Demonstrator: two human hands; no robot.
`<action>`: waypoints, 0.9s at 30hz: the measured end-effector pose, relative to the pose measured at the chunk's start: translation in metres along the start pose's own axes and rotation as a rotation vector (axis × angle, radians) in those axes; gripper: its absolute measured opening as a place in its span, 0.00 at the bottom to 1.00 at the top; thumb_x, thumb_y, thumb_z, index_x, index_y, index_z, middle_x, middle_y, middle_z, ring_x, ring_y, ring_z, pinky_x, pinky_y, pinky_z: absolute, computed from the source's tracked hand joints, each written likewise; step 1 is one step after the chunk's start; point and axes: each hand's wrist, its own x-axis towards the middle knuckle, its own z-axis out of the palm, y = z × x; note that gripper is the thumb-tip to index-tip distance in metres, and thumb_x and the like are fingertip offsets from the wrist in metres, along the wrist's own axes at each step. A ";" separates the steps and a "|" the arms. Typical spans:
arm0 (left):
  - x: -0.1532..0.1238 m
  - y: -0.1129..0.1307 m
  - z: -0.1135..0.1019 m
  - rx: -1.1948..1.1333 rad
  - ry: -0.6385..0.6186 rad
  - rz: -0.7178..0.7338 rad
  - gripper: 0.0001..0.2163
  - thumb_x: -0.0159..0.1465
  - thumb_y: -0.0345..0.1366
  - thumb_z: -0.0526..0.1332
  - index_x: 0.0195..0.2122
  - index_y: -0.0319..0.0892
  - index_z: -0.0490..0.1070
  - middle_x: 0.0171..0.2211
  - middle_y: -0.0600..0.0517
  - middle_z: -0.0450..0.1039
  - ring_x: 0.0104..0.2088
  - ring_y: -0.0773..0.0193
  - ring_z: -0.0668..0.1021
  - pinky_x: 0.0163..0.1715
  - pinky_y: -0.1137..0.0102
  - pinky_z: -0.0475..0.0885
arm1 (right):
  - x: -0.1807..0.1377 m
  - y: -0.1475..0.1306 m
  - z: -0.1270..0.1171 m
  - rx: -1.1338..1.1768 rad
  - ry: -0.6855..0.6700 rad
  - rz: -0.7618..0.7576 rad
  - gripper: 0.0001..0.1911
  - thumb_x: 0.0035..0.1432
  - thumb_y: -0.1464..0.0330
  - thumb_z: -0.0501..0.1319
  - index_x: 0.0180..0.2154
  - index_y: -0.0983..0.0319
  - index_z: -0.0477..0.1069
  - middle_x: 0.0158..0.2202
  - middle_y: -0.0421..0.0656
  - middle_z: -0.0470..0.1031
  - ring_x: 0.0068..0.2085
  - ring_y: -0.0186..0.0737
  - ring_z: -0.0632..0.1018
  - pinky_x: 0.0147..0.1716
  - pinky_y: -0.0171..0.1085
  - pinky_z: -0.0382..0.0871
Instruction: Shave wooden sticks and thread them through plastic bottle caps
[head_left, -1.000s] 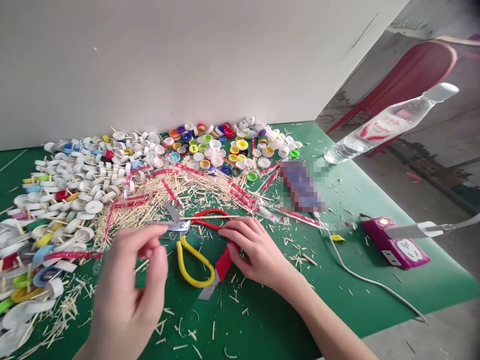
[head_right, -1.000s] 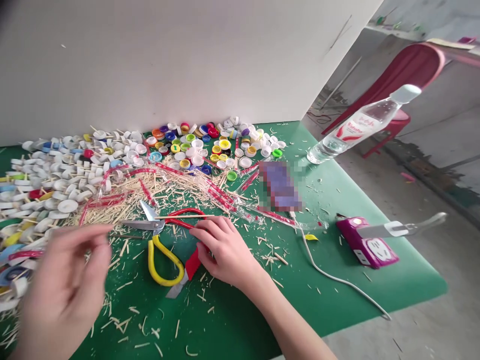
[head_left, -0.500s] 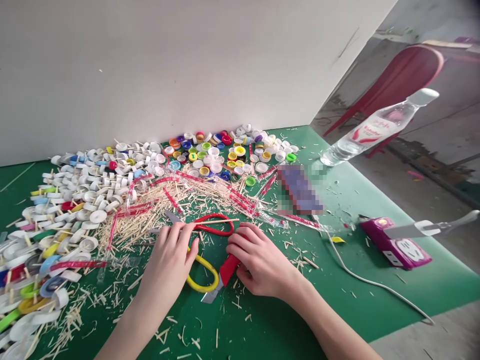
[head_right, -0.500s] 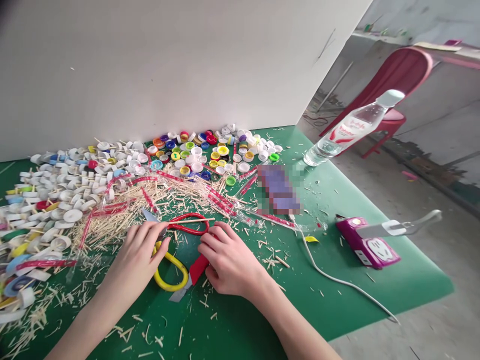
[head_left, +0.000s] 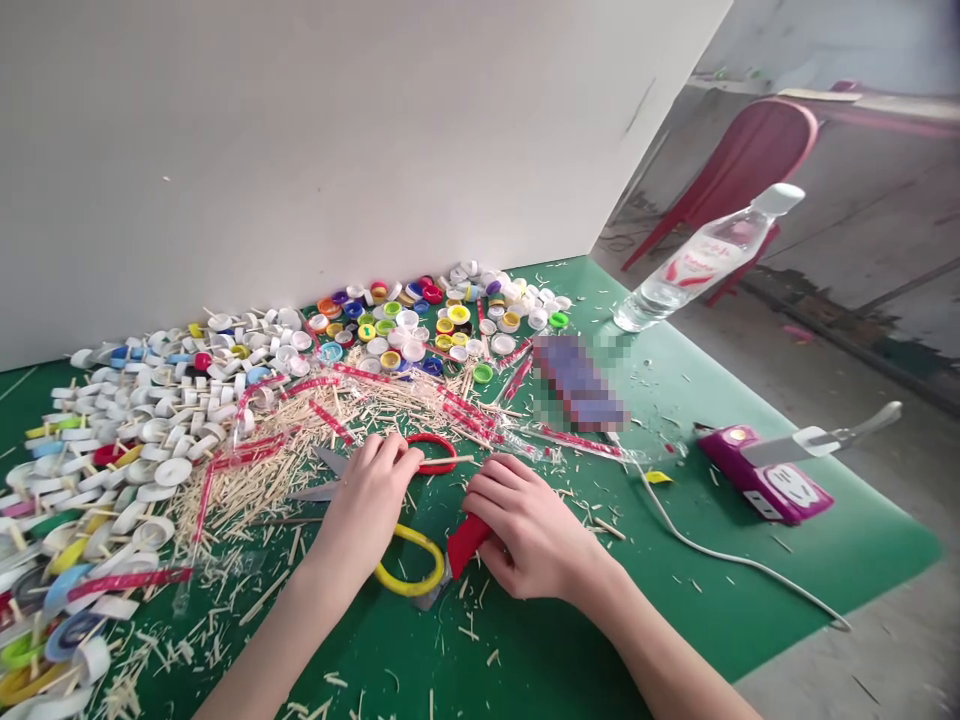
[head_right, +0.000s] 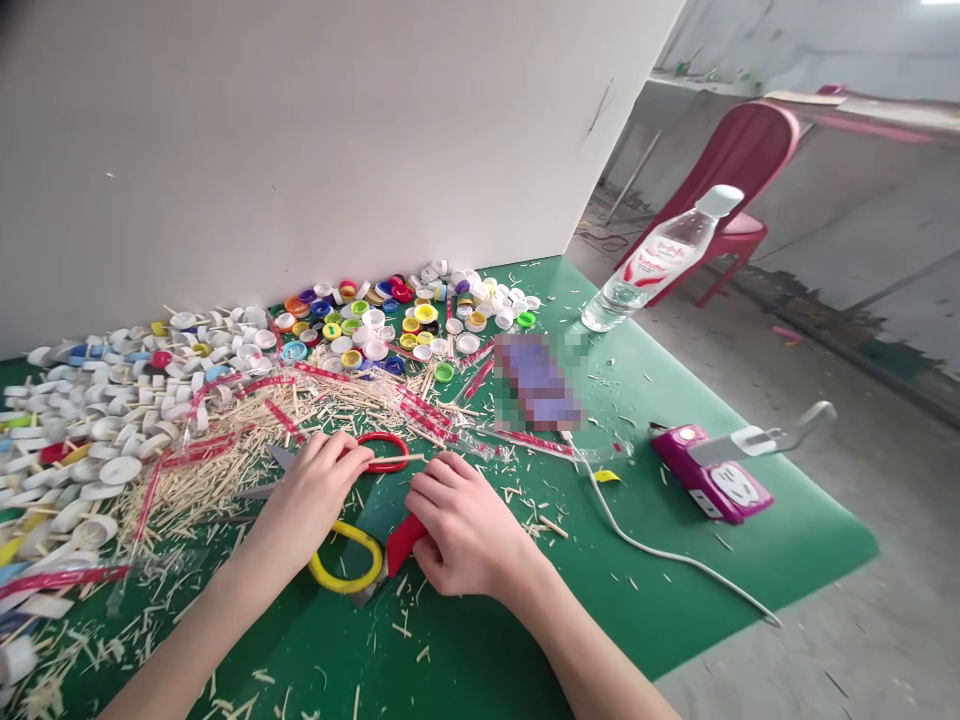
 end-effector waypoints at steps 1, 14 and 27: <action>-0.001 0.000 -0.002 0.000 0.010 0.003 0.13 0.66 0.23 0.50 0.44 0.42 0.70 0.41 0.48 0.67 0.42 0.56 0.68 0.40 0.61 0.71 | -0.001 0.000 -0.001 0.011 0.000 0.010 0.05 0.45 0.72 0.54 0.28 0.60 0.66 0.29 0.43 0.68 0.33 0.41 0.64 0.40 0.45 0.64; 0.004 0.004 -0.015 -0.580 0.207 -0.312 0.11 0.70 0.37 0.45 0.44 0.45 0.66 0.43 0.48 0.71 0.42 0.61 0.75 0.40 0.65 0.73 | -0.028 0.043 -0.042 -0.141 0.398 0.326 0.09 0.55 0.73 0.49 0.28 0.59 0.67 0.28 0.43 0.71 0.32 0.42 0.66 0.34 0.43 0.61; 0.020 0.025 -0.001 -1.332 0.132 -0.520 0.11 0.67 0.39 0.50 0.49 0.48 0.53 0.35 0.54 0.68 0.21 0.72 0.68 0.21 0.74 0.66 | 0.032 0.017 -0.018 0.738 0.284 0.668 0.21 0.67 0.51 0.41 0.30 0.57 0.57 0.23 0.35 0.63 0.23 0.33 0.67 0.22 0.34 0.62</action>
